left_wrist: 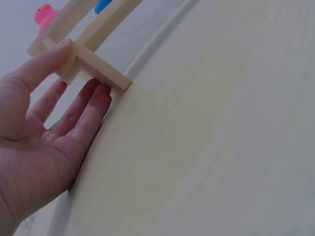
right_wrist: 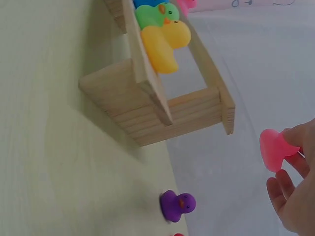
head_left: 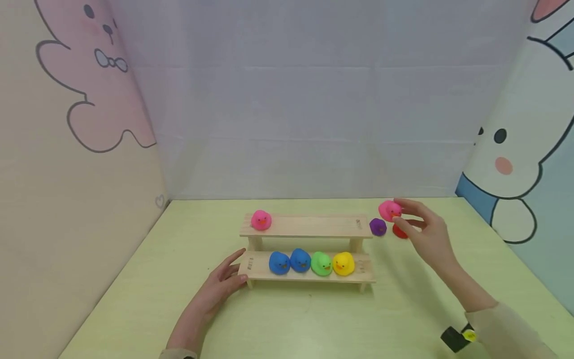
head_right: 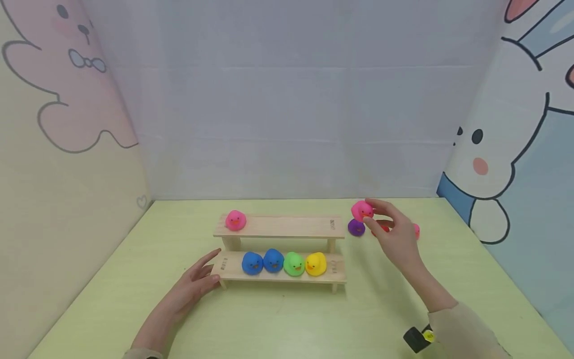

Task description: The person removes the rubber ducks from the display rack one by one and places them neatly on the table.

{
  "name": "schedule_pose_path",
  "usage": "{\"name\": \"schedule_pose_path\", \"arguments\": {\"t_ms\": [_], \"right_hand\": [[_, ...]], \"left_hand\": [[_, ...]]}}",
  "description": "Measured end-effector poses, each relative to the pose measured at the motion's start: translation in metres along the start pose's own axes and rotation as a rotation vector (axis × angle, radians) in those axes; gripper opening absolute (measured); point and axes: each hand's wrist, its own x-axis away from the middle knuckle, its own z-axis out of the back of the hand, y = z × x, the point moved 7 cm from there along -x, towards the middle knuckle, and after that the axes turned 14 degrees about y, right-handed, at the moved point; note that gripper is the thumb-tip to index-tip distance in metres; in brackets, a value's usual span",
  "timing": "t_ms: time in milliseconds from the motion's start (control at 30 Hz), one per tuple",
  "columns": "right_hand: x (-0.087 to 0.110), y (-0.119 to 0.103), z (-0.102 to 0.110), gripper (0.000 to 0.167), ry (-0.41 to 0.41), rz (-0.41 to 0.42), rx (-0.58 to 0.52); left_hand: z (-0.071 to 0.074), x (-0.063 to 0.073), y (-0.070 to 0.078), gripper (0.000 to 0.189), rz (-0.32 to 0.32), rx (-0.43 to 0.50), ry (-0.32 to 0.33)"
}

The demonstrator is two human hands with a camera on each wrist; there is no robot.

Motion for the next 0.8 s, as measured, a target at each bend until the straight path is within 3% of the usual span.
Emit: {"name": "schedule_pose_path", "arguments": {"t_ms": [500,800], "right_hand": [[0.027,0.048,-0.015,0.041,-0.192,0.010,0.103],[0.044,0.064,-0.026,0.042,-0.278,-0.025,0.089]], "left_hand": [[0.000,0.002,0.002,0.065,-0.008,0.002,-0.009],[-0.002,0.001,0.002,0.067,-0.031,-0.008,-0.023]]}}
